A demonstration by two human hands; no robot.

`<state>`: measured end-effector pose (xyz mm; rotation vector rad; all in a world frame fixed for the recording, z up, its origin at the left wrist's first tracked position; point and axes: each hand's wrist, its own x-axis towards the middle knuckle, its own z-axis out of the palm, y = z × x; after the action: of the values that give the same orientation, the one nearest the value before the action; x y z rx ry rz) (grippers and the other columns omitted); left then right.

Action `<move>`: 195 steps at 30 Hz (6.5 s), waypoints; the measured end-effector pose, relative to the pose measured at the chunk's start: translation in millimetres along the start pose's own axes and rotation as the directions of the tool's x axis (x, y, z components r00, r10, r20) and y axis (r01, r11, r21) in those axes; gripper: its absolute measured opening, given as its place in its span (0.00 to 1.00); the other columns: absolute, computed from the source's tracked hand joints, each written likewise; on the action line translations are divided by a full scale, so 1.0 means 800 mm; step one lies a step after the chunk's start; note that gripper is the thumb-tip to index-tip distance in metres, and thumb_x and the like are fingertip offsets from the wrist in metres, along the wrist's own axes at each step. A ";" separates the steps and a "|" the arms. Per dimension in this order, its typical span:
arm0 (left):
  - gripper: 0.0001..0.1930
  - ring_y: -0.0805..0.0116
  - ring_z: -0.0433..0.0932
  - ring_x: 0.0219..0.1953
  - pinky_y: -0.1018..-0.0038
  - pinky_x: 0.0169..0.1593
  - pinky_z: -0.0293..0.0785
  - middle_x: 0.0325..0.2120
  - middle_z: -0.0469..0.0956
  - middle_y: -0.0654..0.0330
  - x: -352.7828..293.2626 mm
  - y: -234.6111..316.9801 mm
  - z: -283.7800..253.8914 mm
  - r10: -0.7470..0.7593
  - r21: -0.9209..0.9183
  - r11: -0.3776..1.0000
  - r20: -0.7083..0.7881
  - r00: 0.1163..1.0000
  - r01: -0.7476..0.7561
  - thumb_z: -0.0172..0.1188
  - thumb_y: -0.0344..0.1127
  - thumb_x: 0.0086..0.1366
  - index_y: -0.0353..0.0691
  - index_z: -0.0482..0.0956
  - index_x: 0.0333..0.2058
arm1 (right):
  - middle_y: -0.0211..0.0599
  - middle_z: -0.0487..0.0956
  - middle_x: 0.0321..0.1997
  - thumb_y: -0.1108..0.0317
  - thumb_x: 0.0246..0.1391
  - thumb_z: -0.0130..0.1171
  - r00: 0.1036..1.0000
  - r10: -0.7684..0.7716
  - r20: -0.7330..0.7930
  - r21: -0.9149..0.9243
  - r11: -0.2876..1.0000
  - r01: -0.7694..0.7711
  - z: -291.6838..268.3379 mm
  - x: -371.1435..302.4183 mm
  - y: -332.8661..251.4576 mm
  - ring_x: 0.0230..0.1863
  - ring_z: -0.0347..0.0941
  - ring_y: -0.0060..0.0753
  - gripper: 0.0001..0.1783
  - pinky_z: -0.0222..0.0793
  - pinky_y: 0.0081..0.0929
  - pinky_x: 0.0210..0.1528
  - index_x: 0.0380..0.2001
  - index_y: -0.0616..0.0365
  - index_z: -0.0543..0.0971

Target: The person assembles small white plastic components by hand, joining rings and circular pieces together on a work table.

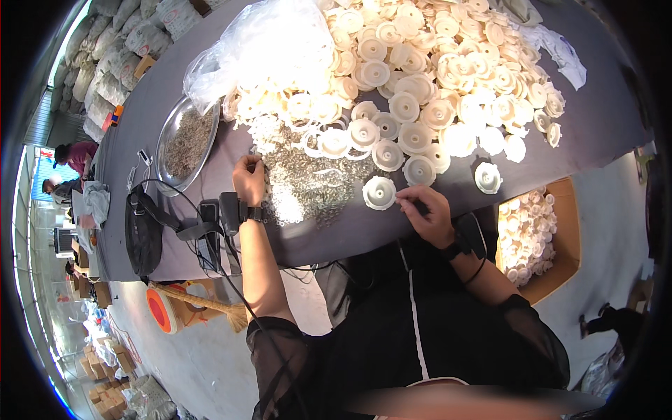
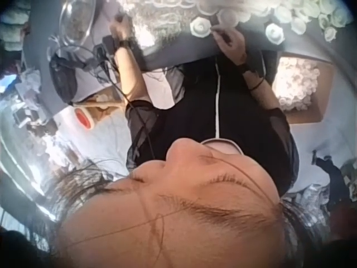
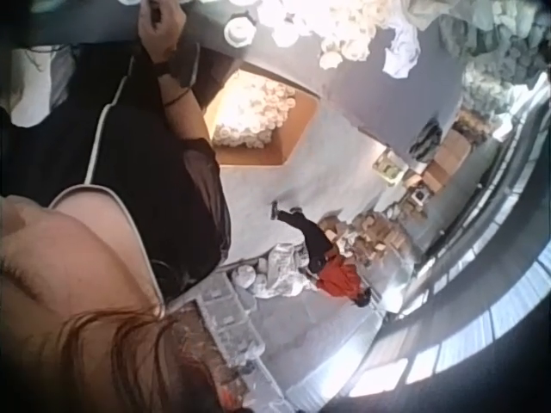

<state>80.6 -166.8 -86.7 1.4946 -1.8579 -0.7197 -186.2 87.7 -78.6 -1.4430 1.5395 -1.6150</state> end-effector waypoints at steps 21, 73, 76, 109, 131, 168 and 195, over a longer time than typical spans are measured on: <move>0.11 0.60 0.77 0.29 0.67 0.35 0.72 0.26 0.78 0.52 0.018 -0.007 0.015 0.107 0.170 0.979 0.013 0.994 -0.108 0.57 0.34 0.52 0.35 0.77 0.32 | 0.35 0.75 0.27 0.78 0.50 0.52 0.988 0.151 0.011 0.066 0.986 -0.151 0.000 -0.015 0.009 0.28 0.71 0.24 0.03 0.66 0.19 0.32 0.30 0.64 0.75; 0.10 0.61 0.70 0.33 0.69 0.38 0.65 0.29 0.71 0.60 -0.135 0.160 0.106 0.694 0.140 0.661 0.261 0.671 -0.737 0.59 0.27 0.48 0.43 0.78 0.32 | 0.36 0.77 0.32 0.76 0.53 0.50 0.993 0.112 -0.034 0.274 0.957 -0.098 0.016 0.003 0.006 0.34 0.74 0.22 0.08 0.69 0.18 0.38 0.37 0.64 0.76; 0.08 0.60 0.70 0.32 0.67 0.38 0.65 0.27 0.71 0.61 -0.135 0.159 0.111 0.677 0.235 0.668 0.199 0.708 -0.706 0.60 0.29 0.47 0.43 0.77 0.29 | 0.35 0.77 0.32 0.76 0.53 0.50 0.993 0.112 -0.020 0.267 0.958 -0.103 0.017 0.003 0.004 0.33 0.74 0.22 0.08 0.69 0.18 0.37 0.36 0.64 0.76; 0.06 0.56 0.72 0.33 0.65 0.40 0.68 0.29 0.74 0.54 -0.124 0.052 0.009 0.282 0.223 0.948 -0.264 0.922 -0.226 0.58 0.28 0.50 0.37 0.76 0.29 | 0.29 0.74 0.35 0.79 0.50 0.54 0.972 0.231 0.035 0.500 0.838 -0.217 0.045 0.013 0.018 0.35 0.72 0.16 0.09 0.68 0.14 0.38 0.37 0.62 0.72; 0.09 0.72 0.64 0.26 0.78 0.34 0.60 0.25 0.66 0.59 -0.175 0.157 0.063 0.264 -0.872 0.129 0.490 0.831 0.473 0.44 0.36 0.56 0.35 0.67 0.26 | 0.36 0.76 0.29 0.71 0.54 0.53 0.833 0.324 0.449 0.753 0.364 -0.548 0.024 0.038 -0.042 0.27 0.73 0.25 0.09 0.71 0.20 0.28 0.37 0.64 0.75; 0.26 0.51 0.69 0.48 0.65 0.52 0.66 0.45 0.70 0.45 0.041 0.241 0.140 0.317 0.506 0.726 0.355 0.879 -0.466 0.57 0.43 0.52 0.37 0.70 0.48 | 0.40 0.77 0.31 0.76 0.53 0.53 0.941 0.307 0.143 0.830 0.481 -0.284 -0.011 0.019 -0.016 0.30 0.74 0.27 0.09 0.71 0.23 0.36 0.38 0.65 0.73; 0.19 0.61 0.69 0.52 0.70 0.53 0.65 0.53 0.65 0.46 -0.181 0.216 0.057 0.495 -0.790 0.596 0.216 0.842 -0.147 0.47 0.14 0.53 0.35 0.66 0.44 | 0.40 0.78 0.31 0.78 0.52 0.53 0.960 0.247 0.131 0.717 0.645 -0.264 0.001 0.026 -0.051 0.30 0.74 0.27 0.09 0.71 0.22 0.35 0.38 0.66 0.73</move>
<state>-40.8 10.8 -6.8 0.4369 -1.6959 -1.4816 -179.7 79.0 -34.2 -0.7441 0.8349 -1.7273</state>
